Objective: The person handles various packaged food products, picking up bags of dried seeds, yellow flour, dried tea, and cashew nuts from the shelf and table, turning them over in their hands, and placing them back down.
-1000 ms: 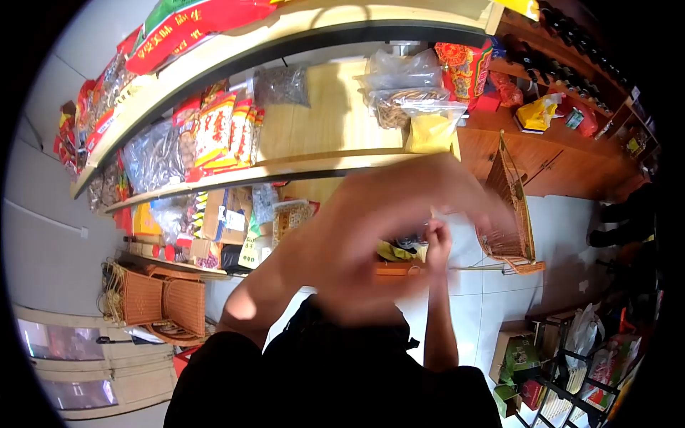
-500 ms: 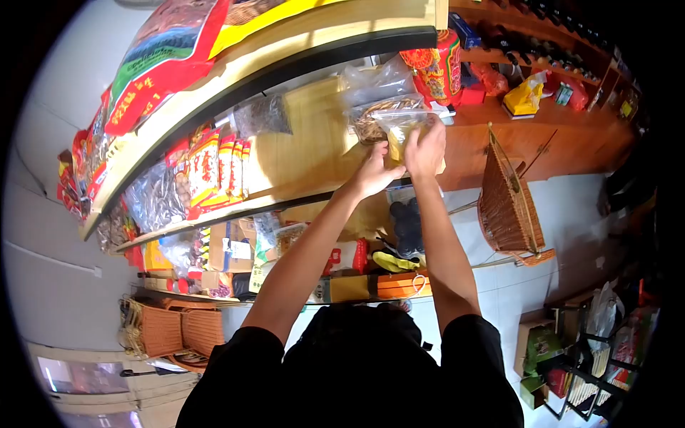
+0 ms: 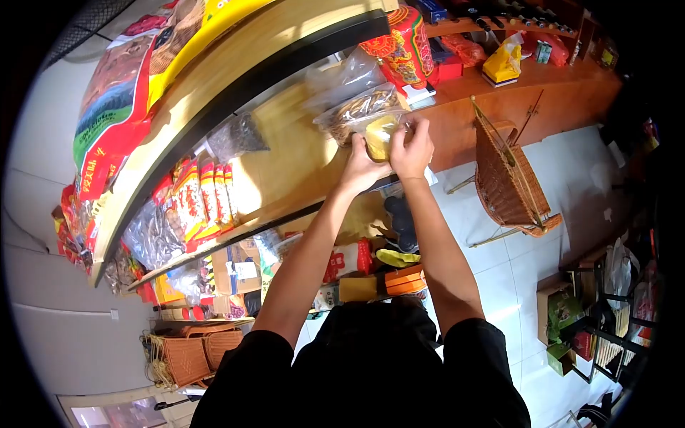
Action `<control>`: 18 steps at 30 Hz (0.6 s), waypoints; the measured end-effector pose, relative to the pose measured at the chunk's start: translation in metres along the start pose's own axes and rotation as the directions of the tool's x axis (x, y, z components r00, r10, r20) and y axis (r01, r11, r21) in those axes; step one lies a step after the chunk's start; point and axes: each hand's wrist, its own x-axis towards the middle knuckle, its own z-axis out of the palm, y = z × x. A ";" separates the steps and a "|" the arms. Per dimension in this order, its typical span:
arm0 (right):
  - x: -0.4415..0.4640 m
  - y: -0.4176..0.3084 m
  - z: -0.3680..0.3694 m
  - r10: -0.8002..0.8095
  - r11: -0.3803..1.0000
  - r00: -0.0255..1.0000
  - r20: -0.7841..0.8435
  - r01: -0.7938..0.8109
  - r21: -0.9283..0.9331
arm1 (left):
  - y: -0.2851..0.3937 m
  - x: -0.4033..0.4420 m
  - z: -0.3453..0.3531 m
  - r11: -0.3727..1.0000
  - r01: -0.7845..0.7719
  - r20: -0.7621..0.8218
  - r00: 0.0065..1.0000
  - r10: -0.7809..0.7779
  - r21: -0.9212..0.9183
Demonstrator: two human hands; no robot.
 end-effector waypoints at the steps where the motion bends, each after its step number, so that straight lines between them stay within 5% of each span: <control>1: 0.000 0.001 0.001 -0.021 1.000 1.000 -0.016 0.021 0.014 | 0.000 0.000 -0.001 1.000 0.000 -0.003 1.000 0.000 0.029; 14: 0.003 -0.002 -0.002 -0.038 0.999 0.999 -0.037 0.039 0.019 | 0.022 -0.019 0.002 0.946 -0.145 -0.217 0.953 0.213 0.290; 16: 0.007 -0.014 -0.007 0.012 0.985 1.000 -0.011 -0.010 0.174 | 0.034 -0.027 -0.005 0.919 -0.122 -0.235 0.946 0.221 0.374; 17: 0.008 -0.017 -0.018 0.200 0.953 0.962 0.184 -0.235 0.193 | 0.040 -0.032 -0.009 0.938 -0.148 -0.230 0.946 0.227 0.314; 18: 0.009 -0.019 -0.021 0.200 0.953 0.956 0.214 -0.241 0.183 | 0.049 -0.038 -0.013 0.952 -0.174 -0.226 0.946 0.233 0.254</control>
